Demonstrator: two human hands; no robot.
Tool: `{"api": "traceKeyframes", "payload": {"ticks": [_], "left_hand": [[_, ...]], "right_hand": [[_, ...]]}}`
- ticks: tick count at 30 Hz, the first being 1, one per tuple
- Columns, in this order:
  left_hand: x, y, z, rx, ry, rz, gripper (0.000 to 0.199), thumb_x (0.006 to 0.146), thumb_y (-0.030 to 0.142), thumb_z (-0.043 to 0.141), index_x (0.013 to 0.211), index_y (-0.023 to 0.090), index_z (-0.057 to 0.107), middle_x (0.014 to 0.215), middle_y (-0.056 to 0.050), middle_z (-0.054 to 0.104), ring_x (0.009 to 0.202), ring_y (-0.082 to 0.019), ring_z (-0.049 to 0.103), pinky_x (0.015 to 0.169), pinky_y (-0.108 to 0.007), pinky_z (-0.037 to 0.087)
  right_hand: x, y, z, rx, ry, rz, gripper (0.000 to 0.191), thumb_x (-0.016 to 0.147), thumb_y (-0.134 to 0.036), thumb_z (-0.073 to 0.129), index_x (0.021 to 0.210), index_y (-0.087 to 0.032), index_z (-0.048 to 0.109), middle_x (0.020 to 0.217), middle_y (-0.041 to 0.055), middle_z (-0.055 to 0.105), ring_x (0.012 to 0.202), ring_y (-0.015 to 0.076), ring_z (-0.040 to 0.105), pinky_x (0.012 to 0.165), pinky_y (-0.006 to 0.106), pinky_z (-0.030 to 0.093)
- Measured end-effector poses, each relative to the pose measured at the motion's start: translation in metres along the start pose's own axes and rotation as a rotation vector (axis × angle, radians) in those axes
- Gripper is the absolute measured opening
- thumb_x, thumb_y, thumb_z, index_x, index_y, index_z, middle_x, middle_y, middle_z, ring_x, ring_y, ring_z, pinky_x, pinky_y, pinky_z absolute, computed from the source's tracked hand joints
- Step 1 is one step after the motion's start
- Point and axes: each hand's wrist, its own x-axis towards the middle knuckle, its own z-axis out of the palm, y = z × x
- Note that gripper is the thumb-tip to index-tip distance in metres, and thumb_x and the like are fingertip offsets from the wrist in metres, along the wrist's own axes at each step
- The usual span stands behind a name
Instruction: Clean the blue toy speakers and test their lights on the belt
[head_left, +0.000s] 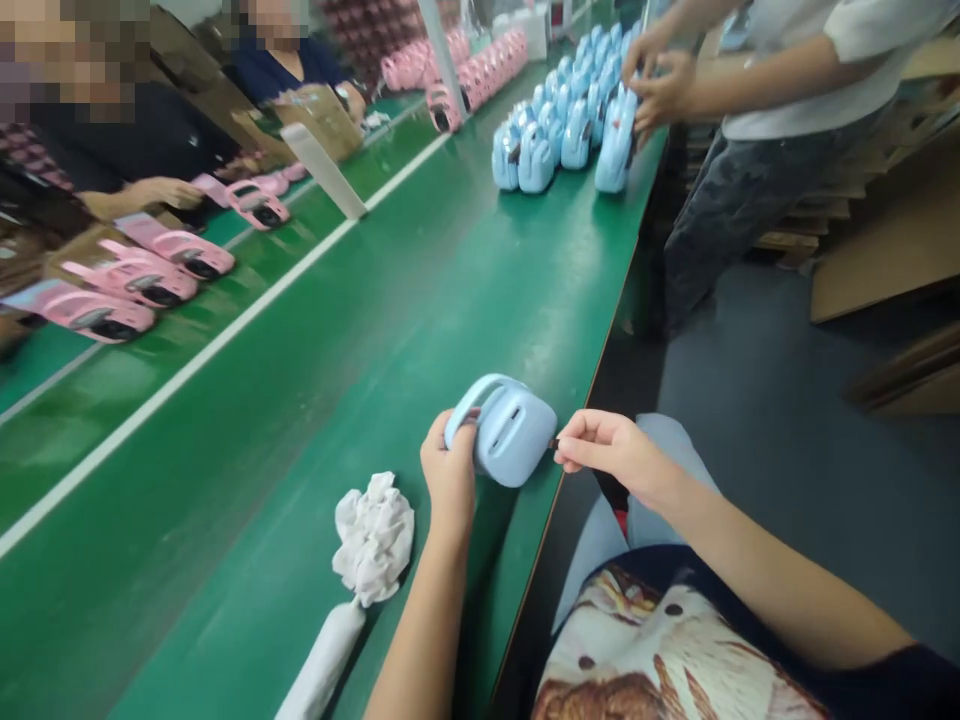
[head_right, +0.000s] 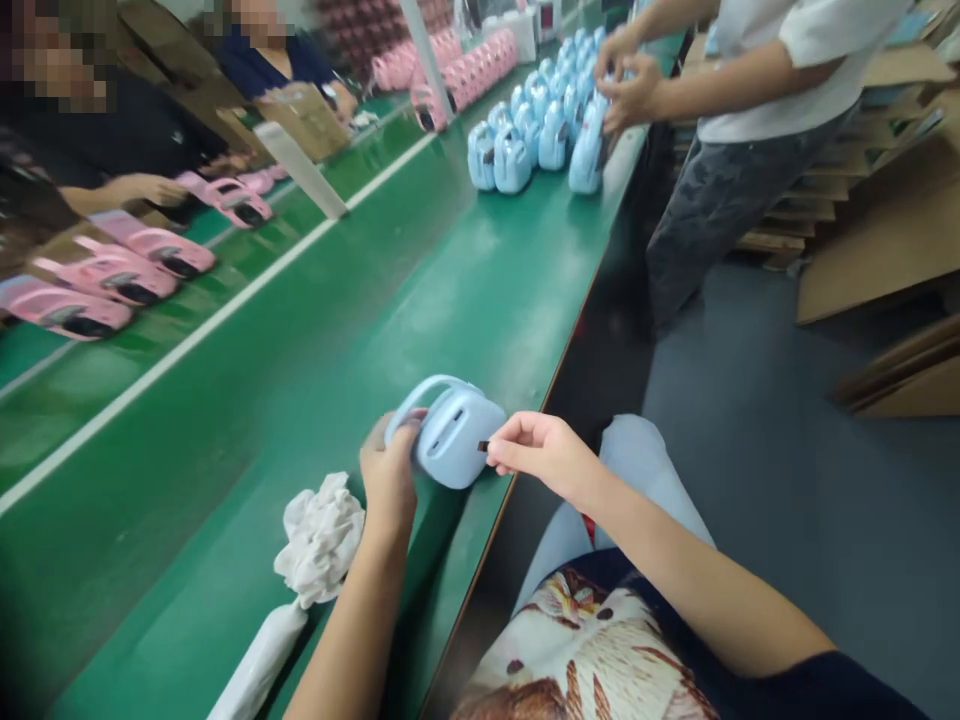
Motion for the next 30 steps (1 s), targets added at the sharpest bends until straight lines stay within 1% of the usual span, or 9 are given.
{"api": "traceKeyframes", "payload": {"ticks": [2, 4, 6, 8, 11, 15, 21, 26, 30], "left_hand": [[-0.003, -0.013, 0.006, -0.196, 0.014, -0.028, 0.027, 0.070, 0.031, 0.062, 0.091, 0.017, 0.070, 0.091, -0.003, 0.071, 0.093, -0.022, 0.064, 0.081, -0.030, 0.049], [-0.006, -0.023, 0.012, -0.361, -0.013, -0.021, 0.037, 0.070, 0.034, 0.063, 0.103, 0.017, 0.068, 0.110, -0.007, 0.069, 0.108, -0.026, 0.061, 0.092, -0.035, 0.047], [-0.009, -0.027, 0.017, -0.428, -0.054, 0.007, 0.042, 0.071, 0.036, 0.062, 0.107, 0.017, 0.067, 0.119, -0.009, 0.066, 0.116, -0.028, 0.057, 0.099, -0.039, 0.044], [-0.010, -0.027, 0.020, -0.413, -0.068, 0.054, 0.041, 0.073, 0.037, 0.058, 0.107, 0.016, 0.068, 0.121, -0.009, 0.066, 0.118, -0.030, 0.055, 0.102, -0.042, 0.042], [-0.014, -0.022, 0.022, -0.328, -0.042, 0.110, 0.042, 0.077, 0.038, 0.054, 0.108, 0.015, 0.068, 0.121, -0.008, 0.065, 0.118, -0.030, 0.056, 0.103, -0.044, 0.042], [-0.020, -0.018, 0.021, -0.202, -0.017, 0.107, 0.043, 0.077, 0.036, 0.057, 0.115, 0.017, 0.065, 0.125, -0.007, 0.063, 0.117, -0.030, 0.057, 0.102, -0.042, 0.043], [-0.025, -0.020, 0.021, -0.121, -0.011, 0.080, 0.044, 0.078, 0.034, 0.059, 0.118, 0.017, 0.063, 0.122, -0.007, 0.064, 0.112, -0.029, 0.060, 0.098, -0.041, 0.047], [-0.032, -0.019, 0.024, -0.106, 0.009, 0.096, 0.043, 0.078, 0.035, 0.061, 0.117, 0.016, 0.063, 0.121, -0.009, 0.065, 0.113, -0.029, 0.059, 0.099, -0.043, 0.046], [-0.039, -0.021, 0.025, -0.002, -0.009, 0.145, 0.047, 0.080, 0.038, 0.062, 0.122, 0.017, 0.059, 0.126, -0.011, 0.061, 0.116, -0.030, 0.057, 0.101, -0.045, 0.044]], "right_hand": [[0.002, 0.009, -0.001, 0.076, 0.013, 0.089, 0.032, 0.067, -0.043, 0.079, 0.074, -0.017, 0.062, 0.074, 0.0036, 0.066, 0.061, 0.0110, 0.058, 0.060, 0.024, 0.047], [0.007, 0.015, -0.005, 0.134, 0.028, 0.164, 0.032, 0.067, -0.043, 0.079, 0.074, -0.016, 0.062, 0.073, 0.0027, 0.066, 0.058, 0.0089, 0.056, 0.057, 0.022, 0.046], [0.011, 0.017, -0.009, 0.161, 0.035, 0.208, 0.032, 0.069, -0.042, 0.079, 0.074, -0.016, 0.061, 0.072, 0.0018, 0.066, 0.055, 0.0076, 0.055, 0.055, 0.021, 0.045], [0.013, 0.017, -0.009, 0.153, 0.038, 0.219, 0.032, 0.070, -0.043, 0.077, 0.073, -0.016, 0.060, 0.071, 0.0018, 0.066, 0.054, 0.0078, 0.054, 0.054, 0.021, 0.044], [0.012, 0.014, -0.002, 0.090, 0.039, 0.177, 0.032, 0.075, -0.045, 0.073, 0.071, -0.017, 0.058, 0.070, 0.0025, 0.066, 0.055, 0.0093, 0.055, 0.055, 0.022, 0.045], [0.012, 0.011, 0.012, -0.002, 0.029, 0.099, 0.028, 0.080, -0.044, 0.068, 0.073, -0.019, 0.057, 0.070, 0.0029, 0.067, 0.057, 0.0111, 0.057, 0.056, 0.024, 0.045], [0.021, 0.013, 0.023, -0.157, 0.124, 0.011, 0.030, 0.083, -0.047, 0.064, 0.072, -0.020, 0.054, 0.063, -0.0006, 0.061, 0.058, 0.0128, 0.055, 0.056, 0.025, 0.043], [0.023, 0.013, 0.027, -0.255, 0.132, -0.030, 0.029, 0.088, -0.043, 0.057, 0.070, -0.021, 0.050, 0.057, -0.0038, 0.053, 0.053, 0.0117, 0.050, 0.052, 0.025, 0.037], [0.024, 0.008, 0.020, -0.258, 0.123, 0.017, 0.027, 0.088, -0.039, 0.057, 0.069, -0.021, 0.048, 0.053, -0.0049, 0.049, 0.049, 0.0112, 0.047, 0.050, 0.025, 0.036]]}}
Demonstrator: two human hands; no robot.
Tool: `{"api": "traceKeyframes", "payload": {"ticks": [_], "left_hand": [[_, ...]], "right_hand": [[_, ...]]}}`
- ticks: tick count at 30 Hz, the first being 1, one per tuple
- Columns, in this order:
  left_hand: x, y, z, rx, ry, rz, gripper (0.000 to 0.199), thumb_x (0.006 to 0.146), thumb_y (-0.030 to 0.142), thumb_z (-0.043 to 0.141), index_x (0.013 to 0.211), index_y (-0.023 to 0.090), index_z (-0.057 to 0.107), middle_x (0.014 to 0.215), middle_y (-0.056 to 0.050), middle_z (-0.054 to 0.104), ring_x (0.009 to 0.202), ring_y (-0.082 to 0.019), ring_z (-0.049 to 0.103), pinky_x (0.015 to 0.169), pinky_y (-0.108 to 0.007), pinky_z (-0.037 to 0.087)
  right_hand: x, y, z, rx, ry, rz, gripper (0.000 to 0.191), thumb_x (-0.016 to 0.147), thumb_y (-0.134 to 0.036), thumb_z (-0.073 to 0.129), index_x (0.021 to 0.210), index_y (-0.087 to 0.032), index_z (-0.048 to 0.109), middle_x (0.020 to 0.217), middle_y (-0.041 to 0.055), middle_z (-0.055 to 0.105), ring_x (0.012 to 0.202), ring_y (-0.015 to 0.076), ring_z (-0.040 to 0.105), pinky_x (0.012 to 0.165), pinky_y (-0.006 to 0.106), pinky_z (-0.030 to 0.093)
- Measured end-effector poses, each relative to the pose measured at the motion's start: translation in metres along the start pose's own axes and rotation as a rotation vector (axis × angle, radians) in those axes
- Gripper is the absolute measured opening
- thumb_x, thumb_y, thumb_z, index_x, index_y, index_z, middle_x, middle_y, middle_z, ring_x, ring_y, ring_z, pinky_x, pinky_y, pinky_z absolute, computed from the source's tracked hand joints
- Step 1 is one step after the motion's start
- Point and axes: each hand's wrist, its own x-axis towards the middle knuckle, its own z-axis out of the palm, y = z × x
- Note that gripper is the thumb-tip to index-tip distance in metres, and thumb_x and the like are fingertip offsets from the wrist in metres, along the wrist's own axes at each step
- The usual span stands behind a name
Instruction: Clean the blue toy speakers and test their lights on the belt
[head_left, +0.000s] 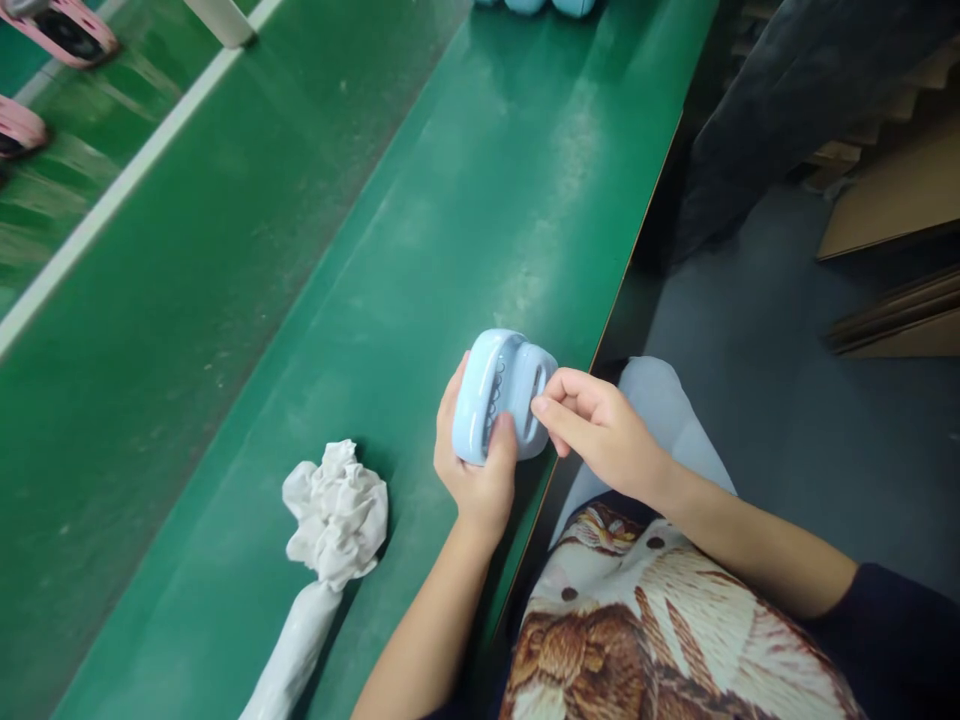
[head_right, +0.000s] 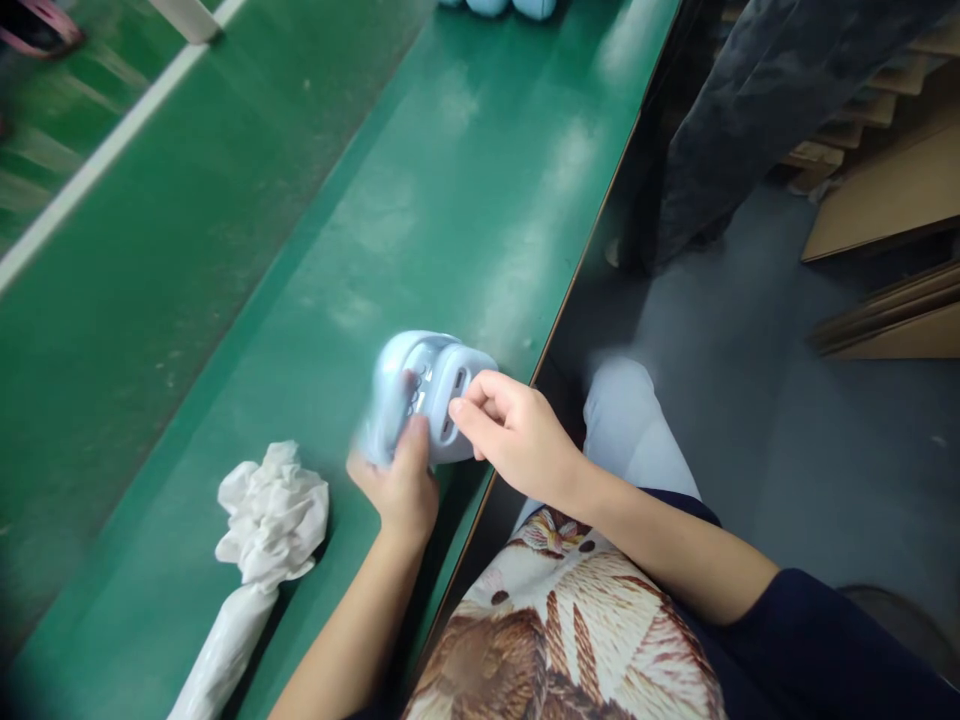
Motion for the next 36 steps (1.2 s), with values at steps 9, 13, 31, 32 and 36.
{"api": "traceKeyframes", "payload": {"ticks": [9, 13, 31, 32, 36], "left_hand": [[-0.004, -0.013, 0.000, 0.150, -0.045, 0.260, 0.041, 0.081, 0.036, 0.063, 0.117, 0.018, 0.061, 0.128, -0.013, 0.059, 0.118, -0.031, 0.055, 0.100, -0.047, 0.043], [-0.009, -0.009, 0.003, 0.144, -0.024, 0.274, 0.034, 0.083, 0.034, 0.061, 0.114, 0.020, 0.062, 0.129, -0.011, 0.058, 0.121, -0.029, 0.053, 0.101, -0.045, 0.042], [0.022, 0.004, 0.004, -0.246, 0.090, 0.091, 0.032, 0.084, 0.027, 0.048, 0.103, 0.014, 0.070, 0.113, -0.009, 0.068, 0.109, -0.028, 0.061, 0.096, -0.042, 0.047], [0.021, 0.002, 0.003, -0.252, 0.098, 0.088, 0.032, 0.084, 0.027, 0.047, 0.103, 0.014, 0.070, 0.113, -0.008, 0.069, 0.109, -0.028, 0.061, 0.096, -0.042, 0.047], [0.018, -0.007, 0.000, -0.275, 0.105, 0.043, 0.033, 0.083, 0.033, 0.048, 0.100, 0.015, 0.071, 0.107, -0.007, 0.070, 0.107, -0.029, 0.062, 0.095, -0.044, 0.047]], "right_hand": [[0.002, 0.016, -0.008, -0.043, 0.167, -0.153, 0.017, 0.080, -0.032, 0.069, 0.079, -0.020, 0.058, 0.071, -0.0017, 0.058, 0.062, 0.0112, 0.053, 0.056, 0.023, 0.042], [-0.004, 0.027, -0.001, -0.080, 0.270, -0.309, 0.009, 0.086, -0.029, 0.064, 0.085, -0.020, 0.062, 0.074, -0.0006, 0.060, 0.065, 0.0114, 0.056, 0.058, 0.023, 0.045], [0.017, 0.023, 0.016, -0.315, 0.265, -0.457, 0.041, 0.078, -0.032, 0.070, 0.113, -0.024, 0.050, 0.139, 0.0093, 0.039, 0.132, 0.0260, 0.033, 0.110, 0.047, 0.028], [0.018, 0.025, 0.016, -0.250, 0.230, -0.397, 0.050, 0.078, -0.034, 0.070, 0.120, -0.025, 0.046, 0.142, 0.0091, 0.036, 0.134, 0.0260, 0.031, 0.111, 0.047, 0.027], [0.020, 0.035, 0.015, -0.036, 0.094, -0.232, 0.068, 0.077, -0.039, 0.071, 0.133, -0.029, 0.034, 0.147, 0.0062, 0.029, 0.135, 0.0264, 0.030, 0.112, 0.047, 0.028]]}}
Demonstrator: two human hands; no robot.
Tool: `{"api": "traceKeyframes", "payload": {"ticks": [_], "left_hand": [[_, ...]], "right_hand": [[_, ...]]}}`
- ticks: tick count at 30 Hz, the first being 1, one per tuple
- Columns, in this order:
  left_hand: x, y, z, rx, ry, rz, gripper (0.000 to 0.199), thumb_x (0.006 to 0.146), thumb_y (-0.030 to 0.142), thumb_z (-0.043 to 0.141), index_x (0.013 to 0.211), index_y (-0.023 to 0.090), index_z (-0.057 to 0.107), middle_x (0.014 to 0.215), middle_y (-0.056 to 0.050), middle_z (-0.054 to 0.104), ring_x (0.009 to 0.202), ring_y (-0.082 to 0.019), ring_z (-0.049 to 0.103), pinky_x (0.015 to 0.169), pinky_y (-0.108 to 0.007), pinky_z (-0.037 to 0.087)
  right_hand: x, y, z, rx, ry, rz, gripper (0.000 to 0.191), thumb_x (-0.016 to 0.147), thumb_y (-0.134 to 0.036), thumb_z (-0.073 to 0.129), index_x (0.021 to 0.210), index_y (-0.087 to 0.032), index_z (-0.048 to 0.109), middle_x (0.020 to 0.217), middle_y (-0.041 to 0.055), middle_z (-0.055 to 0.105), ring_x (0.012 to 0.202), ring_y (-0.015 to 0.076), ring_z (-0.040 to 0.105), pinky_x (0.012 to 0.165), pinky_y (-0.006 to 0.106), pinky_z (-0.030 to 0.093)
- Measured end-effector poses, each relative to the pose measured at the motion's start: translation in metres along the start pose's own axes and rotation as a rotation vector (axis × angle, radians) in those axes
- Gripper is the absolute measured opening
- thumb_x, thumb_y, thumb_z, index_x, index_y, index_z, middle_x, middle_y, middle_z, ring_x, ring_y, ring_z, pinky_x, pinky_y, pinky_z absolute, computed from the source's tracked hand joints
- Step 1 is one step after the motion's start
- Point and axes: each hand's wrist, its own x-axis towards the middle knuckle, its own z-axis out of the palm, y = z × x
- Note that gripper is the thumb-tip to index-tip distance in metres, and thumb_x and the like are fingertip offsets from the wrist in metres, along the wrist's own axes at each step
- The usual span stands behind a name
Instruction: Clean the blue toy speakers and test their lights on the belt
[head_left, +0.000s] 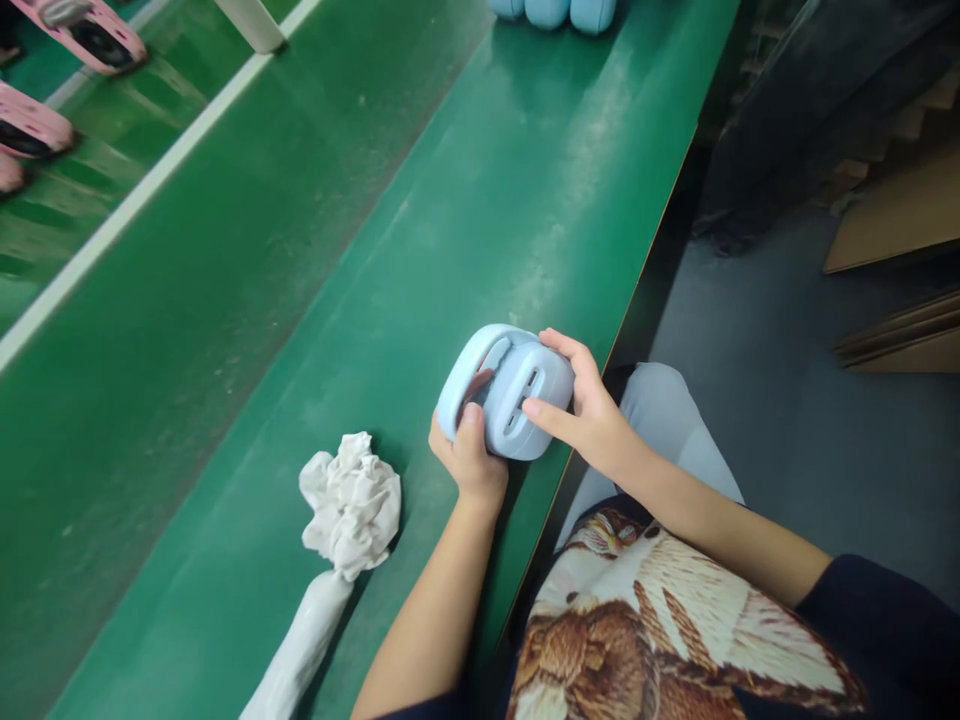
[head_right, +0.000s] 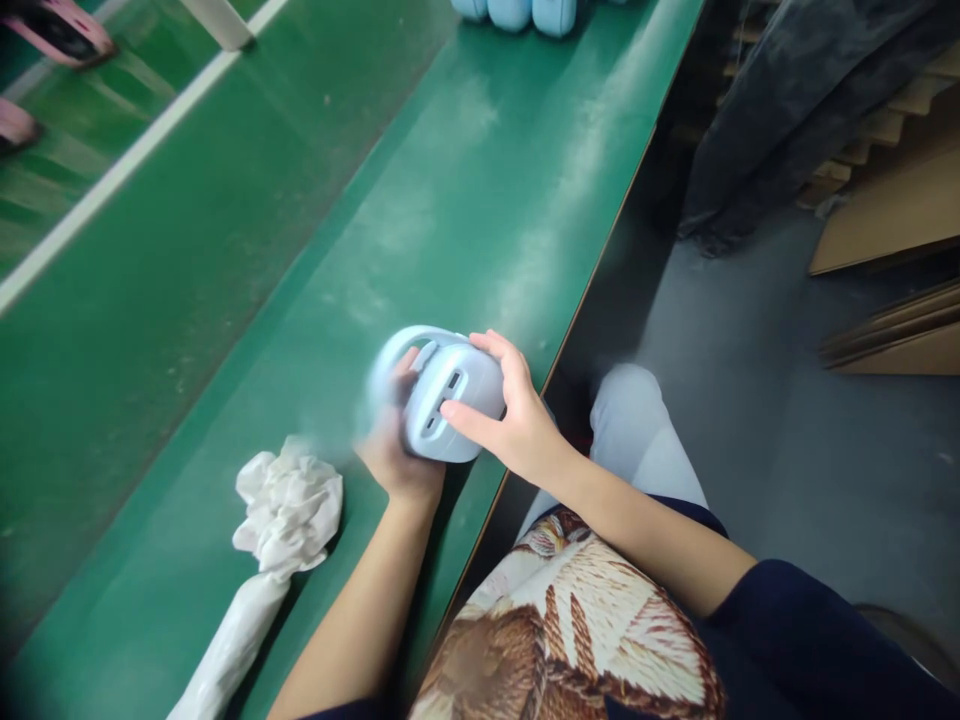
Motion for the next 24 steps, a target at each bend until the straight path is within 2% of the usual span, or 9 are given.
{"api": "traceKeyframes", "payload": {"ticks": [7, 10, 17, 24], "left_hand": [[-0.0005, -0.0029, -0.0016, -0.012, -0.011, -0.024, 0.033, 0.082, 0.035, 0.050, 0.099, 0.015, 0.071, 0.103, -0.007, 0.071, 0.103, -0.028, 0.063, 0.094, -0.044, 0.047], [-0.0012, -0.0012, -0.0008, 0.013, -0.009, -0.020, 0.034, 0.081, 0.035, 0.050, 0.100, 0.015, 0.070, 0.102, -0.007, 0.071, 0.103, -0.028, 0.063, 0.094, -0.044, 0.048], [-0.0043, -0.0001, 0.0013, 0.023, 0.003, 0.023, 0.031, 0.081, 0.033, 0.053, 0.101, 0.016, 0.070, 0.099, -0.006, 0.071, 0.100, -0.027, 0.065, 0.093, -0.043, 0.049], [-0.0050, 0.0012, 0.0015, 0.005, -0.007, 0.014, 0.034, 0.082, 0.038, 0.055, 0.104, 0.018, 0.070, 0.101, -0.006, 0.071, 0.105, -0.028, 0.063, 0.096, -0.044, 0.047]], "right_hand": [[0.0009, 0.0002, -0.0005, 0.203, -0.048, 0.057, 0.068, 0.077, -0.036, 0.072, 0.132, -0.030, 0.033, 0.137, 0.0053, 0.039, 0.121, 0.0244, 0.045, 0.103, 0.042, 0.041], [0.0017, -0.0004, 0.0002, 0.254, -0.060, 0.069, 0.068, 0.076, -0.036, 0.073, 0.131, -0.030, 0.033, 0.134, 0.0049, 0.042, 0.117, 0.0237, 0.048, 0.099, 0.040, 0.044], [0.0024, -0.0008, 0.0002, 0.296, -0.046, 0.086, 0.066, 0.075, -0.034, 0.073, 0.128, -0.029, 0.033, 0.131, 0.0049, 0.043, 0.115, 0.0217, 0.048, 0.097, 0.036, 0.044], [0.0057, -0.0018, 0.0023, 0.205, 0.031, 0.075, 0.068, 0.070, -0.030, 0.071, 0.127, -0.027, 0.033, 0.135, 0.0077, 0.038, 0.122, 0.0237, 0.043, 0.104, 0.041, 0.039]]}}
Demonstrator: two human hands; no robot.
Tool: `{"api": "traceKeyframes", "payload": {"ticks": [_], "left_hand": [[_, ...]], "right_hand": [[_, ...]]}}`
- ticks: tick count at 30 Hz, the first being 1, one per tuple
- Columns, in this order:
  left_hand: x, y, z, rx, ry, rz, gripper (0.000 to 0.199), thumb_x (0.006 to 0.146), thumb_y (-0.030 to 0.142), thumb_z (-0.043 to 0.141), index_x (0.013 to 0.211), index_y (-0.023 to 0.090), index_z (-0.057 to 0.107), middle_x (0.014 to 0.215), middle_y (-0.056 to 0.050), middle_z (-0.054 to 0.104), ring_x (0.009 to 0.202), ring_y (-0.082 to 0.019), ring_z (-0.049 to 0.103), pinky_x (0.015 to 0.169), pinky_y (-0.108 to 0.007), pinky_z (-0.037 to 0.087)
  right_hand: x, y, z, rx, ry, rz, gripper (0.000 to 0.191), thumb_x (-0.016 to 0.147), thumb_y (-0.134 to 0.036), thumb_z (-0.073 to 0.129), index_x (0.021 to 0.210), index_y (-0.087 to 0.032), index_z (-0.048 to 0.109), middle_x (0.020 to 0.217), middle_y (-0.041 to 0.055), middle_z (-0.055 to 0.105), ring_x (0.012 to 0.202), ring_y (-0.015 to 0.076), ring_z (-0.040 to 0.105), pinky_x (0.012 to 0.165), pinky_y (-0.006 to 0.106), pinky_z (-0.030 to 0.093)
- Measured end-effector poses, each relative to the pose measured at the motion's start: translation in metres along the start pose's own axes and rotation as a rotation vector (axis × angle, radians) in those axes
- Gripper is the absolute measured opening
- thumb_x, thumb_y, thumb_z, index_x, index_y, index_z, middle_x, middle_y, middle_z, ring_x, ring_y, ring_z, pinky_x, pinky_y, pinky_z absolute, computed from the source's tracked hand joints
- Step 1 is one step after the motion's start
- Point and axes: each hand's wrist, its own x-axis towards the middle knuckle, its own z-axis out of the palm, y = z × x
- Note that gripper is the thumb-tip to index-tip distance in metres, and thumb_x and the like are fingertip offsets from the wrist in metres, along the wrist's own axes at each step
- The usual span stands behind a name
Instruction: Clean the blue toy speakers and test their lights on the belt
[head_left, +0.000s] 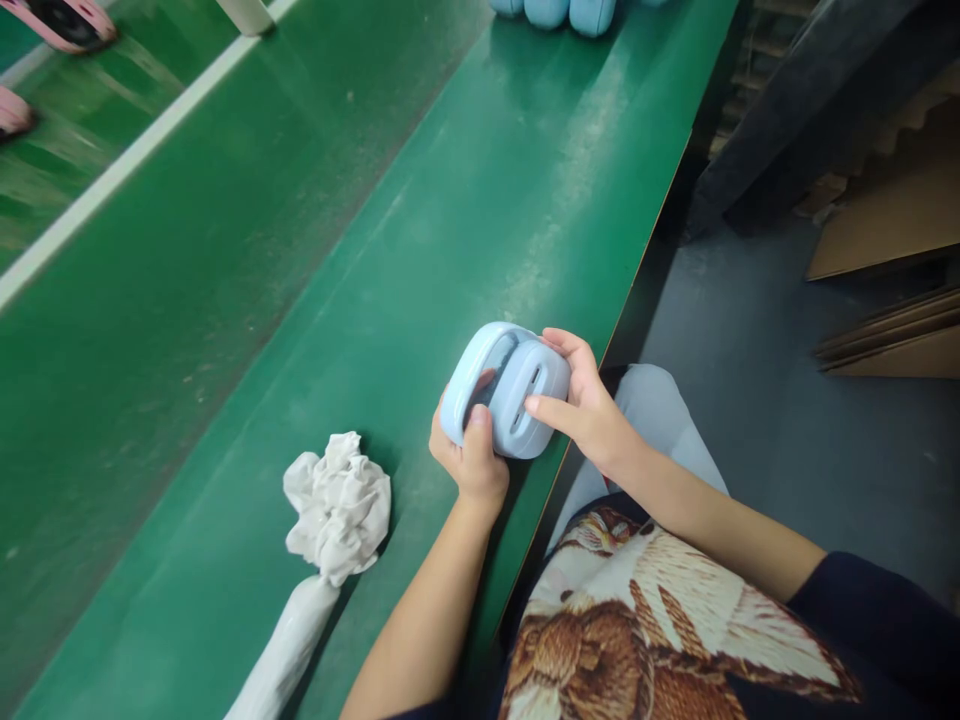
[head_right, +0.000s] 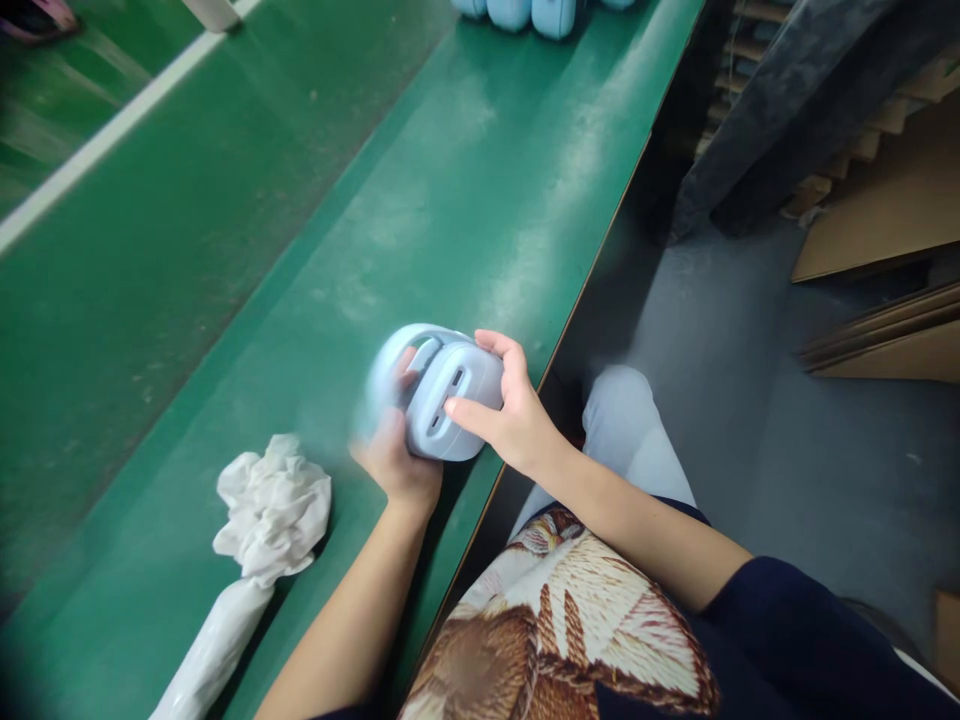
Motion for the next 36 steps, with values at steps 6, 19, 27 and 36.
{"api": "traceKeyframes", "payload": {"ticks": [6, 19, 27, 36], "left_hand": [[-0.001, -0.006, -0.003, -0.028, -0.052, 0.006, 0.044, 0.083, 0.050, 0.055, 0.107, 0.016, 0.068, 0.105, -0.010, 0.070, 0.107, -0.031, 0.062, 0.095, -0.047, 0.047], [-0.015, 0.004, 0.014, 0.008, -0.040, 0.136, 0.073, 0.084, 0.073, 0.019, 0.132, 0.025, 0.049, 0.152, -0.009, 0.031, 0.140, -0.031, 0.028, 0.111, -0.046, 0.028], [0.013, -0.014, 0.006, -0.173, -0.117, -0.139, 0.065, 0.092, 0.063, 0.015, 0.121, 0.024, 0.058, 0.132, -0.009, 0.056, 0.127, -0.022, 0.047, 0.107, -0.038, 0.034], [0.019, -0.014, 0.003, -0.085, -0.052, -0.219, 0.063, 0.092, 0.062, 0.018, 0.106, 0.023, 0.066, 0.111, -0.007, 0.067, 0.105, -0.021, 0.060, 0.087, -0.034, 0.045]], "right_hand": [[-0.006, 0.002, -0.005, 0.016, -0.068, 0.007, 0.068, 0.077, -0.035, 0.067, 0.133, -0.028, 0.028, 0.137, 0.0076, 0.041, 0.125, 0.0246, 0.043, 0.105, 0.043, 0.039], [-0.008, -0.004, -0.021, -0.419, -0.205, -0.411, 0.085, 0.079, -0.059, 0.064, 0.146, -0.026, 0.023, 0.151, 0.0098, 0.026, 0.138, 0.0286, 0.026, 0.114, 0.048, 0.025], [-0.006, -0.016, -0.019, -0.736, -0.122, -0.673, 0.047, 0.081, -0.024, 0.058, 0.127, -0.025, 0.048, 0.142, 0.0118, 0.040, 0.128, 0.0303, 0.042, 0.104, 0.051, 0.038], [0.016, -0.022, -0.036, -0.673, -0.222, -0.657, 0.030, 0.084, -0.037, 0.058, 0.111, -0.023, 0.061, 0.132, 0.0091, 0.052, 0.119, 0.0291, 0.051, 0.099, 0.047, 0.043]]}}
